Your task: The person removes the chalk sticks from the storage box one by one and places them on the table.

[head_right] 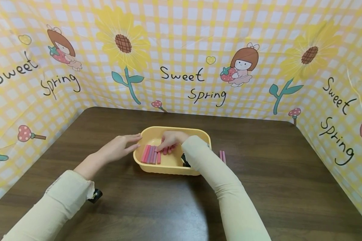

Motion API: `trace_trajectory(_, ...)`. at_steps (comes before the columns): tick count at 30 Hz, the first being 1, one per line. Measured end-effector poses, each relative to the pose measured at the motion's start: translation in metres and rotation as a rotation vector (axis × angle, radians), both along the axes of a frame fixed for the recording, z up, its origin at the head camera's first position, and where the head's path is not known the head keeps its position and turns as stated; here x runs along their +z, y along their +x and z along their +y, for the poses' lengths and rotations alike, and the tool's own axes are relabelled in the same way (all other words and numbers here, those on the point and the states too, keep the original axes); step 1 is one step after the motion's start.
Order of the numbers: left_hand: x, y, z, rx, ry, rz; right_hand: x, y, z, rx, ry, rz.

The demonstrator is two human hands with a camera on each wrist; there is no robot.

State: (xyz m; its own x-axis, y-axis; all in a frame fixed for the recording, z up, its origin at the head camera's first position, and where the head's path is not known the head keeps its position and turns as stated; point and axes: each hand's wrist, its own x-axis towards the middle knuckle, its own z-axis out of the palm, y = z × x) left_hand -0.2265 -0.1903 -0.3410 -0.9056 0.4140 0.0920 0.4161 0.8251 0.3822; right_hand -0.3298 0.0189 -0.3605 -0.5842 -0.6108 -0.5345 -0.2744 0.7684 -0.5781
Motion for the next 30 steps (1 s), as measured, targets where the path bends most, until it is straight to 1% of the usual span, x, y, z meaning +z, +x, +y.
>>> trace_trajectory(12,0.001,0.001,0.001,0.006,0.003,0.007,0.001,-0.002,0.001,0.019,-0.004,-0.008)
trace_trajectory(21,-0.001,0.001,0.001,-0.003,-0.004,0.014,0.000,-0.005,0.007,0.010,-0.056,-0.083)
trace_trajectory(26,-0.002,0.001,0.000,-0.004,0.000,0.021,0.004,-0.007,0.013,0.001,-0.092,-0.123)
trace_trajectory(30,-0.002,0.001,0.000,-0.010,0.004,0.034,0.011,-0.007,0.017,0.011,-0.102,-0.123)
